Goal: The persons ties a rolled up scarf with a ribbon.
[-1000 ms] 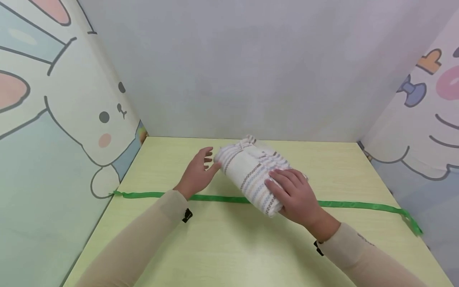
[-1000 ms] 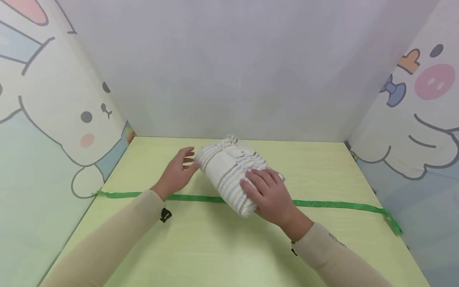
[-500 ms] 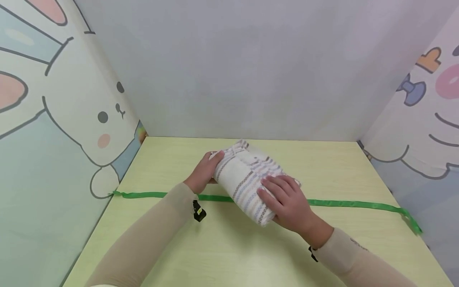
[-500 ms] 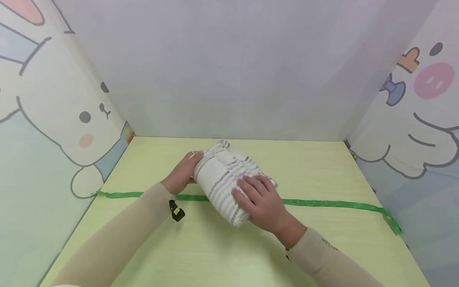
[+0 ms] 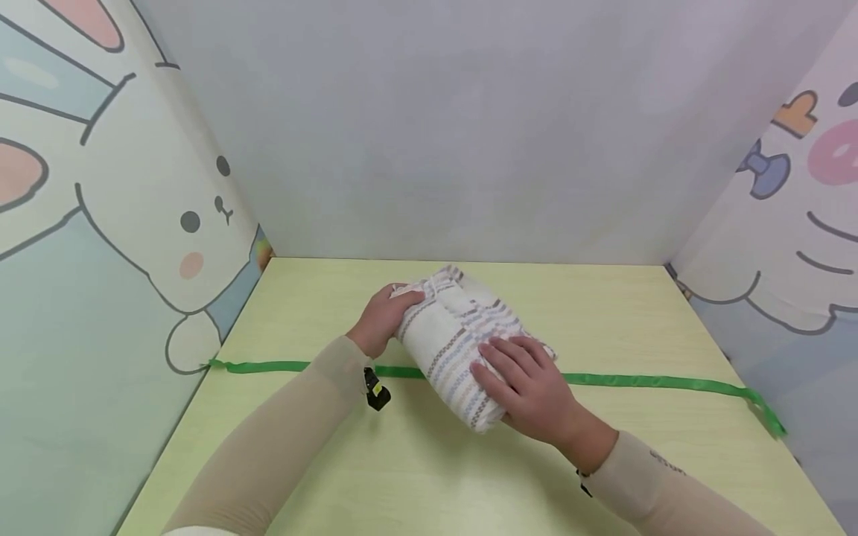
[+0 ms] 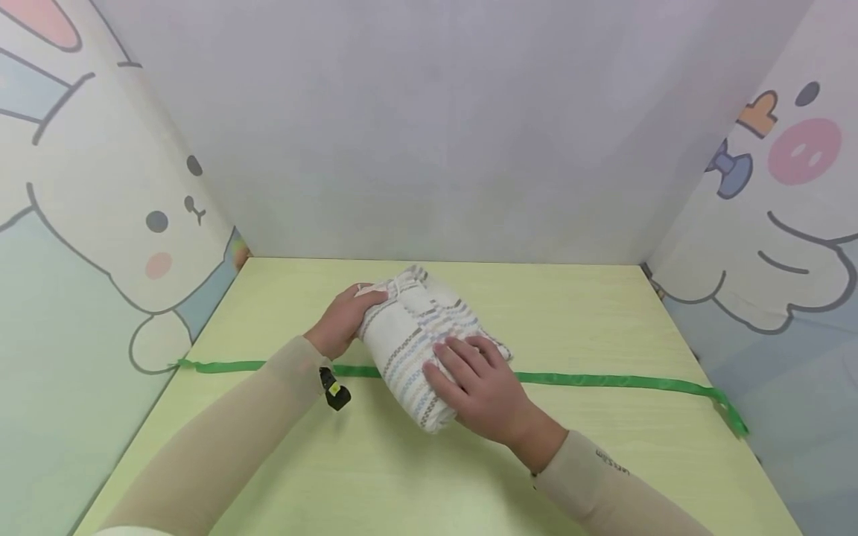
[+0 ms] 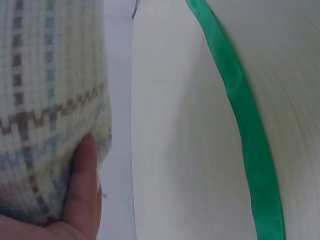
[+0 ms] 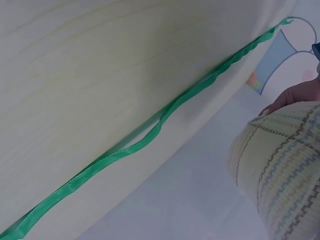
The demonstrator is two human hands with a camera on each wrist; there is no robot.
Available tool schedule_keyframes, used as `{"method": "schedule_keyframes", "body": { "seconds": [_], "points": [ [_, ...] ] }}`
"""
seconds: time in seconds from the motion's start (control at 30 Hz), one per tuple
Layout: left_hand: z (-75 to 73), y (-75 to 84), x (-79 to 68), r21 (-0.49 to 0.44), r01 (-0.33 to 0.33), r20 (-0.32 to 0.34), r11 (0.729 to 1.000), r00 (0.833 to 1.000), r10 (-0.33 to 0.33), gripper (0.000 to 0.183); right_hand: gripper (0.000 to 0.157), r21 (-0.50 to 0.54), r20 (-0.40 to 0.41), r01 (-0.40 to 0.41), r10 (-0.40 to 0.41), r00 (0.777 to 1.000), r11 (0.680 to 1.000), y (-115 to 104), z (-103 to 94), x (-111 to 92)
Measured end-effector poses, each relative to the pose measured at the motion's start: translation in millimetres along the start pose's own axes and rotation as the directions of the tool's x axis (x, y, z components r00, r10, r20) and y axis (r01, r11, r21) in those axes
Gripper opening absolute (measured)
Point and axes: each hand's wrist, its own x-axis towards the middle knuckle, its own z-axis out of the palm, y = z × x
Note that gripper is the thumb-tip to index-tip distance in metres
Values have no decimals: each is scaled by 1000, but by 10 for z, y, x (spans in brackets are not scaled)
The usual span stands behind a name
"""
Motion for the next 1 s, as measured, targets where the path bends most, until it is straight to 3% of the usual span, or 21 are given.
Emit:
{"method": "schedule_keyframes", "body": {
  "seconds": [0.3, 0.53, 0.77, 1.0],
  "points": [
    [-53, -25, 59, -50, 5, 7, 999, 1000, -5, 51, 26, 14, 12, 21, -21, 1000, 1000, -7, 9, -14],
    [-61, -35, 82, -115, 17, -2, 993, 1000, -18, 49, 35, 25, 9, 111, -112, 994, 993, 64, -30, -43],
    [-18, -56, 92, -131, 11, -3, 991, 1000, -11, 47, 27, -1, 94, 221, -220, 971, 975, 154, -120, -167],
    [6, -62, 118, -129, -19, 5, 991, 1000, 20, 47, 32, 18, 153, 208, -208, 966, 978, 197, -116, -247]
  ]
}}
